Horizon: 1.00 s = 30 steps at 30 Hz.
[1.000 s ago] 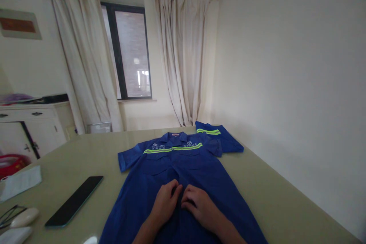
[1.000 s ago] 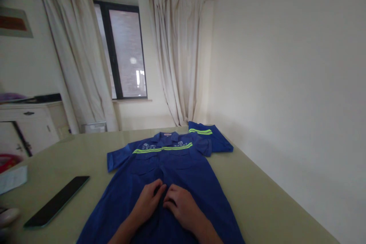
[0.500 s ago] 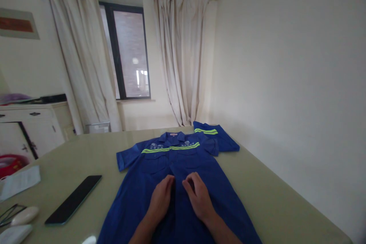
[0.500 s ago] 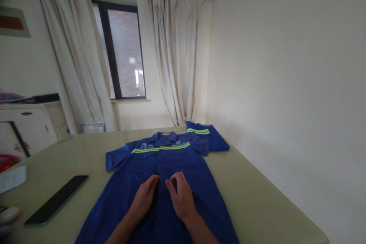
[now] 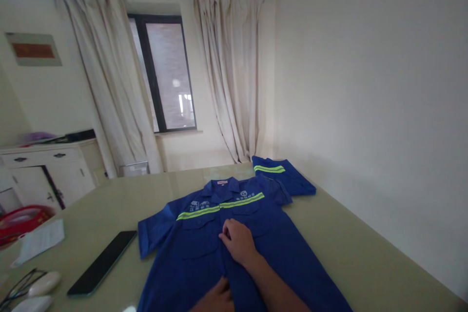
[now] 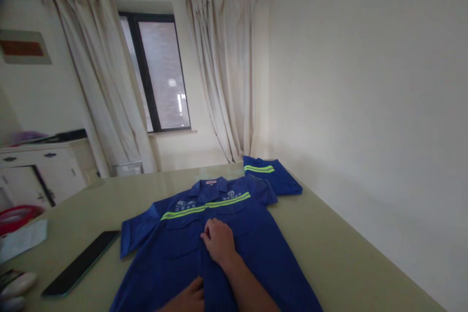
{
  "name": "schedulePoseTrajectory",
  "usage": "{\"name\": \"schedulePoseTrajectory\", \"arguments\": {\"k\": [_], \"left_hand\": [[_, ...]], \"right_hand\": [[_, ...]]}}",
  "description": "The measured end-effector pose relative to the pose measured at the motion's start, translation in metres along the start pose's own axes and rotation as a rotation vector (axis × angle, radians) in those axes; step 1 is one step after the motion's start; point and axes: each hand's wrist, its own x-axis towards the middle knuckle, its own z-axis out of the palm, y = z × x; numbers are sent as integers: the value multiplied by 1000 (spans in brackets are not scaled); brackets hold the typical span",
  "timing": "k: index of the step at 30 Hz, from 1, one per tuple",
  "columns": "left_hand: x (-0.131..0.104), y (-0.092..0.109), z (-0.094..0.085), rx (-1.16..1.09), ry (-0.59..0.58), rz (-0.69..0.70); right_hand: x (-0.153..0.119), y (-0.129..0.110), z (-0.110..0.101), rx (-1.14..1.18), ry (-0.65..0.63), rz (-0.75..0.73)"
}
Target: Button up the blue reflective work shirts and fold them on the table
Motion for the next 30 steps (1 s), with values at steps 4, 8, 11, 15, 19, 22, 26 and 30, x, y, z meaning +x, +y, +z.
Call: {"name": "schedulePoseTrajectory", "arguments": {"k": [4,8,11,15,19,22,26,30], "left_hand": [[32,-35,-66,-377,-84,-423],[82,-38,-75,-319,233,-873],[96,-30,-51,-243,303,-816],[87,-29,-34,-254,356,-644],[78,-22,-39,-94,378,-686],[79,-12,-44,108,349,-788],[78,-10,-47,26,292,-727],[73,-17,-47,-102,293,-664]], "right_hand": [[-6,9,11,80,7,-22],[-6,14,11,166,49,42],[-7,17,9,182,39,48],[-7,17,3,212,4,49],[-9,15,-1,225,0,18],[-11,15,-1,214,24,-7],[-12,18,2,239,67,9],[-11,22,3,330,83,9]]}}
